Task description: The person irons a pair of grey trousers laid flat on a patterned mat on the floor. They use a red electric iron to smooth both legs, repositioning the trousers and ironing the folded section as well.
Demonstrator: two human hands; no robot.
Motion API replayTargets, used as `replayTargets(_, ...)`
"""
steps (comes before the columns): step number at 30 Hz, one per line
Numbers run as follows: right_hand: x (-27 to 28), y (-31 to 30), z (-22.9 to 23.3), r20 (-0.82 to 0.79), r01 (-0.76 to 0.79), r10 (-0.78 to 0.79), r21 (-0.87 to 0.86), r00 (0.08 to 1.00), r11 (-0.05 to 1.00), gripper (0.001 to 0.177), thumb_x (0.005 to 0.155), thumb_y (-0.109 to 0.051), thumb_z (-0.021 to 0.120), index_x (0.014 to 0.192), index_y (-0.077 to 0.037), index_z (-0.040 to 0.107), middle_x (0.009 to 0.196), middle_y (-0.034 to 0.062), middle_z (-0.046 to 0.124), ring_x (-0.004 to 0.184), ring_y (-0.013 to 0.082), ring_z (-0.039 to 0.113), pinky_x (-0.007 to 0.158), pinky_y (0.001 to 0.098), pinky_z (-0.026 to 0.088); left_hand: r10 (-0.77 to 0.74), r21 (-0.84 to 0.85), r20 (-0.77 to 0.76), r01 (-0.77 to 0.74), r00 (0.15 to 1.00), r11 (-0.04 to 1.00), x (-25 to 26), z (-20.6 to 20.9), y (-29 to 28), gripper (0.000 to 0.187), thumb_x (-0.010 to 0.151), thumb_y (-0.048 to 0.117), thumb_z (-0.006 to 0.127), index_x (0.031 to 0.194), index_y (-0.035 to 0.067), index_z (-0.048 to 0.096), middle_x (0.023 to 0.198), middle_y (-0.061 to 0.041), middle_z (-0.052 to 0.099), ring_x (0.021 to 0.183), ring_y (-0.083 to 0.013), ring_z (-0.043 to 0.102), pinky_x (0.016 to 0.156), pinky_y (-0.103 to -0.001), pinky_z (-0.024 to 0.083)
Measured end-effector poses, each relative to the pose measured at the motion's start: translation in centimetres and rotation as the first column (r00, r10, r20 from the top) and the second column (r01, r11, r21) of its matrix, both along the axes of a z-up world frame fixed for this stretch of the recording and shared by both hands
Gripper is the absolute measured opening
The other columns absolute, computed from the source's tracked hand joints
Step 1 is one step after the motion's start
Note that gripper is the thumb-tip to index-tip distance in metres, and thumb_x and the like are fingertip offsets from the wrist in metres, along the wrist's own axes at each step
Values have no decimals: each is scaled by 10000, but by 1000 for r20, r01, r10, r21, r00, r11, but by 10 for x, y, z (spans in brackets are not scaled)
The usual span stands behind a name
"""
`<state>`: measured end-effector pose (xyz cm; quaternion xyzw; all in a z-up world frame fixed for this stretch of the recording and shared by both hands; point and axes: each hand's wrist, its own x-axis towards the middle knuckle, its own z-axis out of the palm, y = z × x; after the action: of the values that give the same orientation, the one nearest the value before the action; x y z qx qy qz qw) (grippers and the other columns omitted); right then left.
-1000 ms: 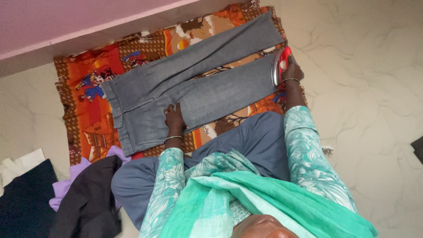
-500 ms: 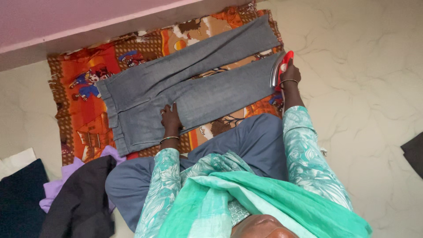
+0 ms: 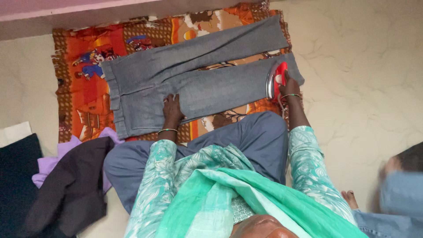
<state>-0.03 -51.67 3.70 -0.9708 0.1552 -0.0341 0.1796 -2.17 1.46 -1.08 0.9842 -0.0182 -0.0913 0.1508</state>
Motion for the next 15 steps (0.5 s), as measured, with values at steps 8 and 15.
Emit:
replayTargets(8,-7,48,-9,14,-170,170,2,985,985,808,808,-173,795,1557,-272,510,1050,272,719,972,460,693,839,540,549,-274,-107,-195,258,942,960,5,-43,86,1019,648,419,932,1475,48,465,1569,-201,406,1447,-418,376,1153,-486,420)
replayTargets(15,-5,101,-12,16,-460,460,82,888,884,794,797,-188,808,1516,-371,528,1127,229,713,990,446,692,814,536,548,-100,-22,-351,99,931,995,-43,-33,158,957,644,472,940,1391,17,554,1432,-249,535,1284,-410,565,1041,-465,510)
